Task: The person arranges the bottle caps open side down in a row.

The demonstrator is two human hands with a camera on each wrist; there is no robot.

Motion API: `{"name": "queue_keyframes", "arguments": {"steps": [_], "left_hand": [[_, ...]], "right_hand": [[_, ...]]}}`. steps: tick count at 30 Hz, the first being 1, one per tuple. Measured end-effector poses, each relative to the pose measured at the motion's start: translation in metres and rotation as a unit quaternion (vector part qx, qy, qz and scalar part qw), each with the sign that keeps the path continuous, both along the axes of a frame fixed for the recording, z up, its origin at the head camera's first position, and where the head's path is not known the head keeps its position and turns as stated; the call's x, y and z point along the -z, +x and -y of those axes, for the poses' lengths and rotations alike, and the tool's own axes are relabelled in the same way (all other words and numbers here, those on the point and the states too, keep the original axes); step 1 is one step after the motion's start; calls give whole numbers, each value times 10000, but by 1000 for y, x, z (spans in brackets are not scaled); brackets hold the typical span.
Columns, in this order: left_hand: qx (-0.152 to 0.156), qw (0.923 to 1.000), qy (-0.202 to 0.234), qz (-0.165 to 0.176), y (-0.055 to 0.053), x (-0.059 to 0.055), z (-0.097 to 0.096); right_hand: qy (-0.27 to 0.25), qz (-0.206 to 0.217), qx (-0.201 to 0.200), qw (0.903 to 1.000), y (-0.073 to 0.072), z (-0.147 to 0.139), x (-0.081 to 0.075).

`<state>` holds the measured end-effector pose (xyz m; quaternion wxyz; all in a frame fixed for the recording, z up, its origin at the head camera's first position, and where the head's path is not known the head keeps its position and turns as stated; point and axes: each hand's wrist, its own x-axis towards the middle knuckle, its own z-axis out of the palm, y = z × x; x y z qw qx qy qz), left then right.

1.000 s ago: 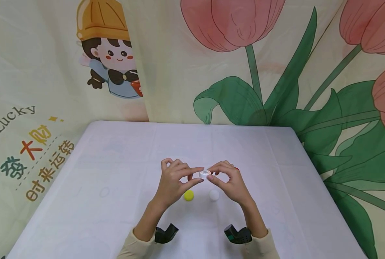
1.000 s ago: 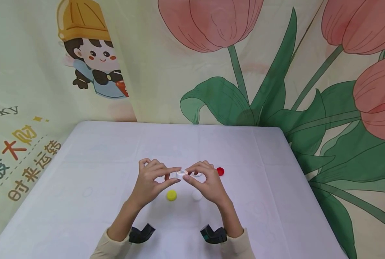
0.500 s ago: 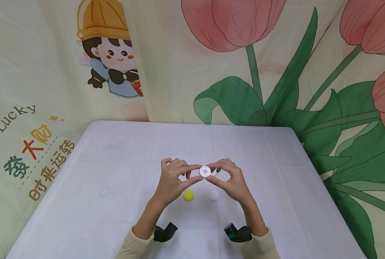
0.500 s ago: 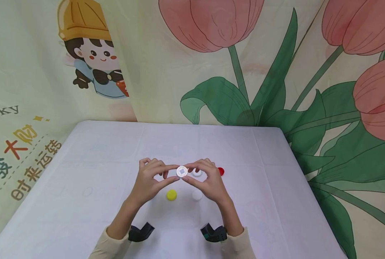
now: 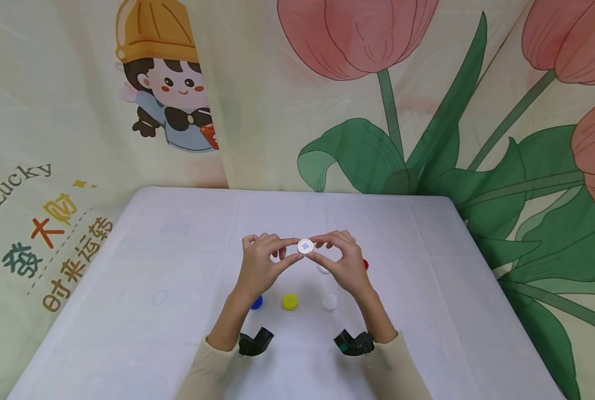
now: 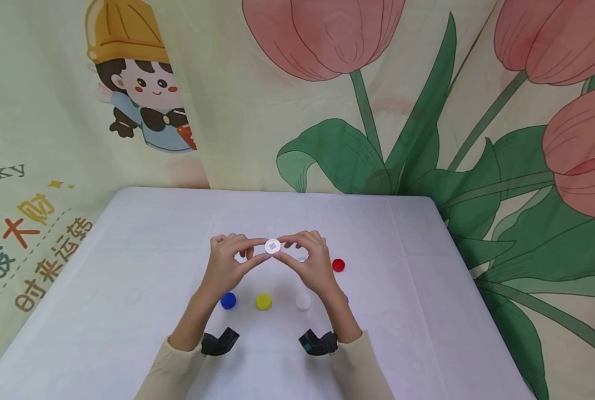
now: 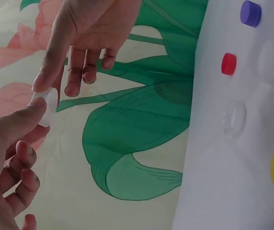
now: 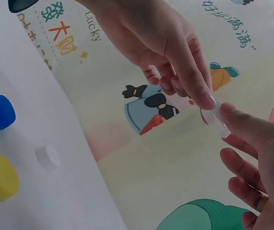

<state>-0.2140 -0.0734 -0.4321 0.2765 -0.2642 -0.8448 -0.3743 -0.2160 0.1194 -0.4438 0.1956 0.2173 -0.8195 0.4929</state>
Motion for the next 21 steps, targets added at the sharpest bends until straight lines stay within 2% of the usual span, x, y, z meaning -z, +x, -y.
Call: {"name": "queue_keyframes", "arguments": {"steps": [4, 7, 10, 14, 18, 21], "left_hand": [[-405, 9976, -430, 351, -14, 6, 3], [-719, 9902, -895, 792, -24, 14, 5], [-943, 9760, -1420, 1358, -33, 24, 5], [-1056, 9546, -2000, 1941, -43, 39, 3], [-1117, 9365, -2503, 2189, -47, 51, 0], [-1144, 9269, -2740, 2295, -49, 57, -3]], "right_hand": [[281, 116, 202, 9993, -17, 8, 12], [617, 341, 293, 9971, -29, 13, 24], [1032, 631, 365, 9920, -38, 17, 38], [1682, 967, 415, 9801, -46, 20, 56], [2229, 1203, 440, 9664, -49, 23, 68], [2452, 1329, 430, 9594, -49, 25, 74]]}}
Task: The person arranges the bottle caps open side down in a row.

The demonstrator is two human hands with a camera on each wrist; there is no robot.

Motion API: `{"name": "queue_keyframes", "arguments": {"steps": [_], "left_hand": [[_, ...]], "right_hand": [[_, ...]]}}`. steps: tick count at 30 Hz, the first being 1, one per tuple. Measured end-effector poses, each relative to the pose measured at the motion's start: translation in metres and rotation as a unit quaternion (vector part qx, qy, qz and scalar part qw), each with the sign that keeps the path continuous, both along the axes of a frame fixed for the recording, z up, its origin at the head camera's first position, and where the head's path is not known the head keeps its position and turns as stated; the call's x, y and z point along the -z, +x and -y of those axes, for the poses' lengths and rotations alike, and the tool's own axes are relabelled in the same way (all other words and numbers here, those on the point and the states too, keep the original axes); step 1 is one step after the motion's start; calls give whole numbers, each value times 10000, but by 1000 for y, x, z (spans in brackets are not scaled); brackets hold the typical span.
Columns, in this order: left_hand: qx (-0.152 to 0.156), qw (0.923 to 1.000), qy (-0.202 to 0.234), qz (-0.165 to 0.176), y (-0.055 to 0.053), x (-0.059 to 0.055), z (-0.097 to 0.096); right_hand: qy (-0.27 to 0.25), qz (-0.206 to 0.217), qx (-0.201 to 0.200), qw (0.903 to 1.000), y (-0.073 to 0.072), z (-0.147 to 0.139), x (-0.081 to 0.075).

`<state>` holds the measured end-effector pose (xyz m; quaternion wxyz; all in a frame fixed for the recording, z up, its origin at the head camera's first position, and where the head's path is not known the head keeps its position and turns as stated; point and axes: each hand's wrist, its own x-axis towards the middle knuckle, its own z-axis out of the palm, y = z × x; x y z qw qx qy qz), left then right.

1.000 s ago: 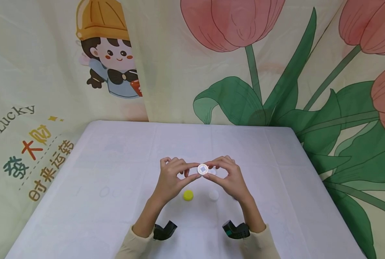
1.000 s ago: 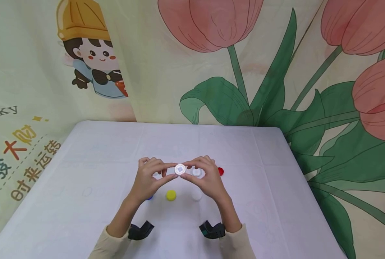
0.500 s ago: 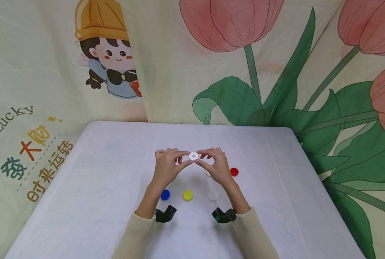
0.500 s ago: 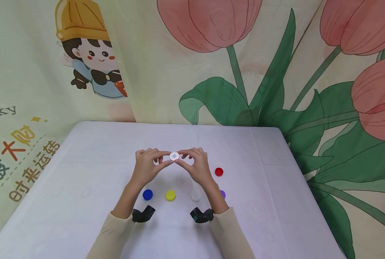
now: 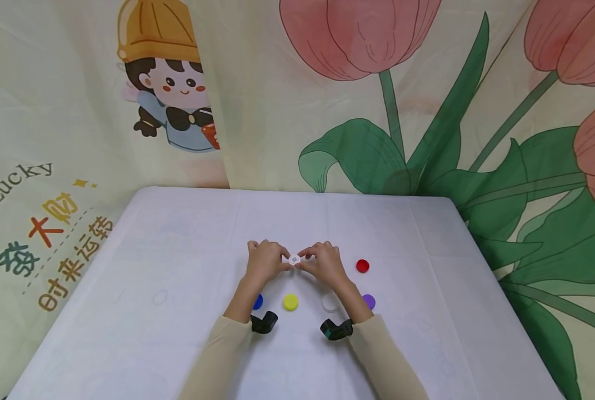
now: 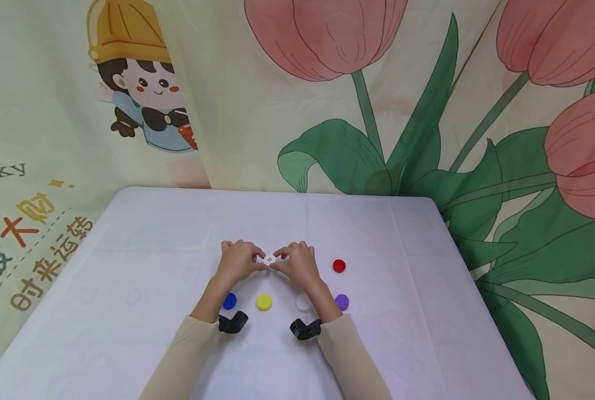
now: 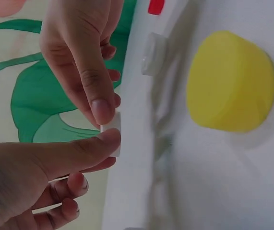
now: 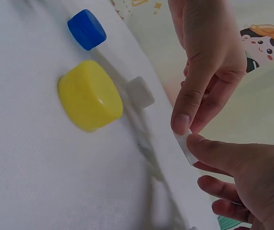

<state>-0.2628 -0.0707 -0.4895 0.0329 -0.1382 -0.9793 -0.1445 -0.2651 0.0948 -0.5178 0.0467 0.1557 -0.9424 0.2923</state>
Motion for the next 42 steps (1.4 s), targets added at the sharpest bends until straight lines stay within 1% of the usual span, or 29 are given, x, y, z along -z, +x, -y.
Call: {"name": "queue_keyframes", "arguments": {"steps": [4, 10, 16, 21, 24, 26, 29, 33, 38, 42], "left_hand": [[-45, 9999, -96, 34, -2, 6, -2], [-71, 9996, -222, -130, -3, 14, -3], [-126, 9992, -310, -223, -4, 20, -5], [-196, 9987, -387, -253, -4, 21, -5], [-260, 9985, -399, -274, -2, 16, -6], [-262, 9987, -298, -327, -1, 11, -8], [-159, 9988, 107, -443, -1, 3, -16], [41, 9975, 418, -561, -3, -2, -27], [134, 9976, 426, -533, -4, 1, -41], [181, 9991, 271, -276, -5, 7, -52]], "right_hand": [[223, 26, -47, 9997, -2, 2, 6], [455, -94, -65, 9989, -3, 5, 14], [640, -159, -138, 9977, -2, 6, 19], [856, -250, -174, 9959, 0, 5, 17], [1008, -280, -139, 9944, 1, 2, 11], [976, -316, -81, 9947, 2, 0, 5], [749, -455, 66, 9961, 2, -6, -5], [485, -551, 332, 9968, 1, -18, -14], [223, -374, 679, 9967, 2, -36, -13], [217, -124, 821, 9963, 4, -50, -8]]}}
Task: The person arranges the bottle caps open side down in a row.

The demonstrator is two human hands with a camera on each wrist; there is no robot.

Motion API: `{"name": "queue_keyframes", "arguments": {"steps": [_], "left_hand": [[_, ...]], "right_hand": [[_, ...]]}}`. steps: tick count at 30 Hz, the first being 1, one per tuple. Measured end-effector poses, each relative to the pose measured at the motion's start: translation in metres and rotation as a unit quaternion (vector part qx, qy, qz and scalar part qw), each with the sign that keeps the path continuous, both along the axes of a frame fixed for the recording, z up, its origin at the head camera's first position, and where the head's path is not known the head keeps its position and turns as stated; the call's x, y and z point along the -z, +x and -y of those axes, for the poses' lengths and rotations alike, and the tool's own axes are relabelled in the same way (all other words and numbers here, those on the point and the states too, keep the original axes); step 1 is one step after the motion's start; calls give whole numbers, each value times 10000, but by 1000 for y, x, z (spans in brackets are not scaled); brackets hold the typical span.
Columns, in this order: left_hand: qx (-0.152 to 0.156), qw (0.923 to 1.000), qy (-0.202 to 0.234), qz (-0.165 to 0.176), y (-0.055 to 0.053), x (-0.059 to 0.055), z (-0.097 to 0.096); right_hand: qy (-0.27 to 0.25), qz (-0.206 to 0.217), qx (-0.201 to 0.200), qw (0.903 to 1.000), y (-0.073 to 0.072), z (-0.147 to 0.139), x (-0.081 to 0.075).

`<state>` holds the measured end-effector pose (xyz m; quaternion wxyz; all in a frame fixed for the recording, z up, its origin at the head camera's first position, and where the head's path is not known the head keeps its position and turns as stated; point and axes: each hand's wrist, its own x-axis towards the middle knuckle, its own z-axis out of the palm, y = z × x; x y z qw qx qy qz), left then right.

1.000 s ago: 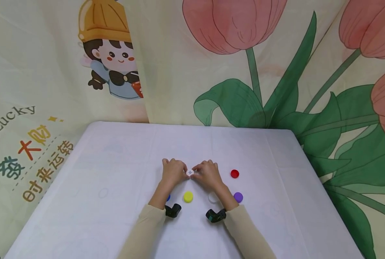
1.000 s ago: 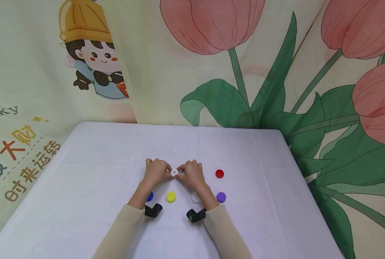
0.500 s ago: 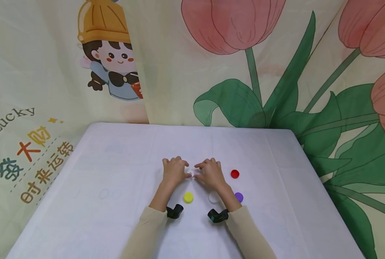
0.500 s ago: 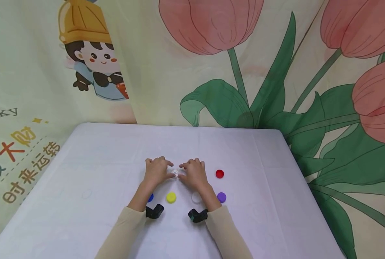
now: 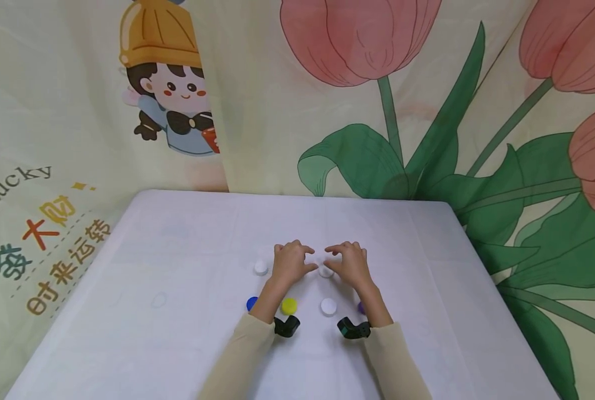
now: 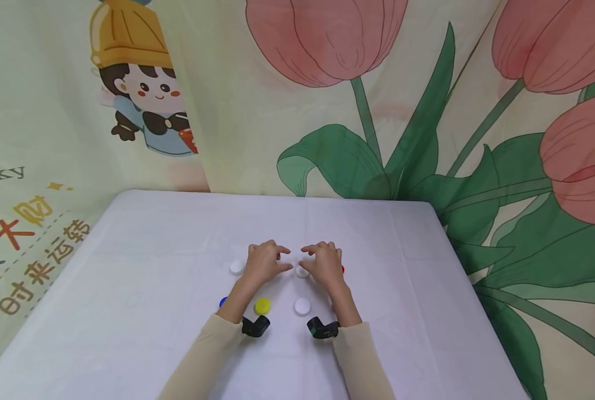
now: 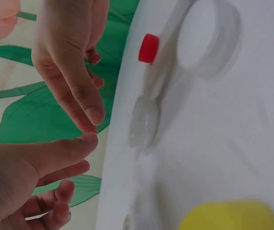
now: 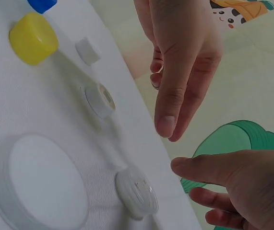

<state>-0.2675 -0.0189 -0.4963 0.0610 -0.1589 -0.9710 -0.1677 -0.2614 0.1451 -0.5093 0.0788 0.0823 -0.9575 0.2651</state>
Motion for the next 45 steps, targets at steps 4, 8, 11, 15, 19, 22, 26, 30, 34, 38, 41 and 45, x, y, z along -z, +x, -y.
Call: {"name": "queue_keyframes", "arguments": {"steps": [4, 8, 11, 15, 19, 22, 26, 30, 34, 38, 41, 45], "left_hand": [[14, 9986, -363, 391, -2, 10, -10], [35, 9971, -541, 527, -2, 18, -16], [72, 9970, -561, 521, -2, 20, -18], [111, 9968, -540, 585, -3, 20, -20], [148, 9965, -565, 599, -2, 20, -20], [178, 9966, -588, 545, -2, 20, -21], [206, 9972, -529, 493, -1, 20, -21], [211, 9974, -486, 486, -1, 21, -22], [242, 9978, -416, 448, -1, 22, -23], [411, 9984, -214, 328, 1, 18, -20], [611, 9977, 52, 277, 2, 11, -15], [848, 9953, 422, 201, 5, -1, -8]], "right_hand": [[346, 316, -42, 9989, 2, -9, 7], [608, 601, -166, 9962, 3, -13, 14], [579, 651, -262, 9959, 3, -14, 16], [576, 637, -286, 9959, 2, -14, 19], [531, 603, -293, 9963, 3, -14, 19], [491, 533, -365, 9967, 4, -16, 18], [493, 481, -417, 9968, 5, -17, 18], [515, 467, -396, 9968, 5, -18, 18], [494, 463, -409, 9969, 6, -18, 18], [353, 392, -488, 9974, 7, -21, 16], [108, 311, -533, 9980, 9, -24, 9], [-384, 139, -642, 9971, 15, -27, -5]]}}
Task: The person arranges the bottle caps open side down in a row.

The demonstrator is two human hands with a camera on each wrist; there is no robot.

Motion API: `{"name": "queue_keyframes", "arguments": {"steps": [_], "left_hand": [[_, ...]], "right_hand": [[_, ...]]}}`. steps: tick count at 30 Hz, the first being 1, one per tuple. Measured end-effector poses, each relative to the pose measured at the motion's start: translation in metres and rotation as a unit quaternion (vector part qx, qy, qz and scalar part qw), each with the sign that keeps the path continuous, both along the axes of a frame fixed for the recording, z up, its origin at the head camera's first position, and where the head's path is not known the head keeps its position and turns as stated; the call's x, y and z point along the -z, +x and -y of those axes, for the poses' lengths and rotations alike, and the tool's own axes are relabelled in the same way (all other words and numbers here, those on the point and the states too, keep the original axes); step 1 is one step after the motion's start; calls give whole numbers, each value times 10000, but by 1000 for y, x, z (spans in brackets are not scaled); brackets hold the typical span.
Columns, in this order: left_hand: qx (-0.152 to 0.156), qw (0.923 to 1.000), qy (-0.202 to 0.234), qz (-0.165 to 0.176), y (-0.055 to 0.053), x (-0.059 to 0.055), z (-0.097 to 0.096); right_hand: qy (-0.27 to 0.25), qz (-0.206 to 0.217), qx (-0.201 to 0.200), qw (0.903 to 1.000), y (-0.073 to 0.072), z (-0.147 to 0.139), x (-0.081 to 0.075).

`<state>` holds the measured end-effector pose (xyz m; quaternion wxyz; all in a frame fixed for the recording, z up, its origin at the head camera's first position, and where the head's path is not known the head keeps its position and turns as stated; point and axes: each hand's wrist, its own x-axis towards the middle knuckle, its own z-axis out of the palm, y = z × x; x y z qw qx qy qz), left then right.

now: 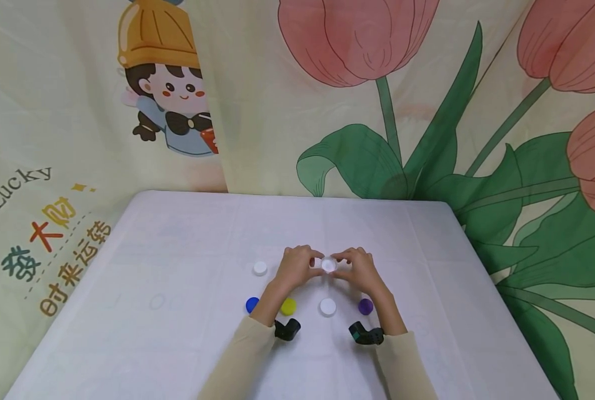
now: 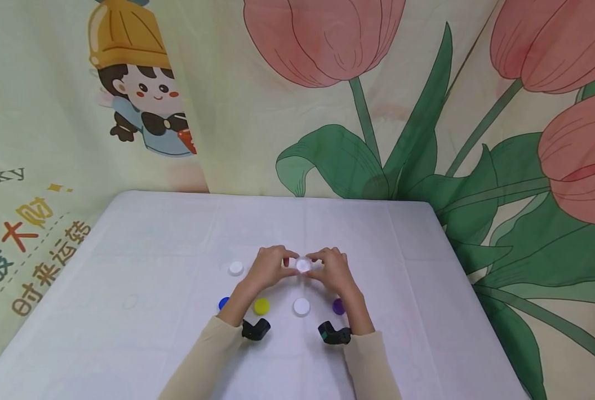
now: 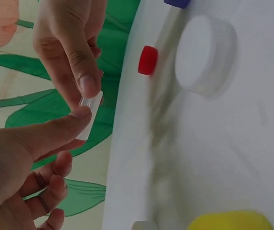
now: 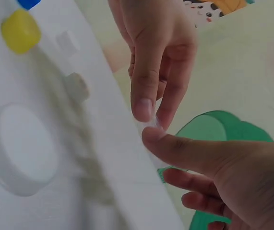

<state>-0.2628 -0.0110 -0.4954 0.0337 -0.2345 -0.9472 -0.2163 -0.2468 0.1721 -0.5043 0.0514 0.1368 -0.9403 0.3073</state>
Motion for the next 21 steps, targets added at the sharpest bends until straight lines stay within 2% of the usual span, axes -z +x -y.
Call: {"name": "queue_keyframes", "arguments": {"steps": [4, 8, 15, 21], "left_hand": [[134, 9990, 403, -126, 7, -17, 7], [270, 9944, 924, -447, 17, -34, 13], [691, 9732, 1946, -1012, 36, -55, 23], [972, 9571, 2396, -1304, 52, -65, 30]], "right_hand": [[-447, -305, -124, 9985, 9, -2, -17], [-799, -668, -203, 9944, 18, -2, -36], [-1286, -1263, -384, 9829, 36, 1, -64], [-1437, -1596, -521, 9753, 53, 3, -78]]}}
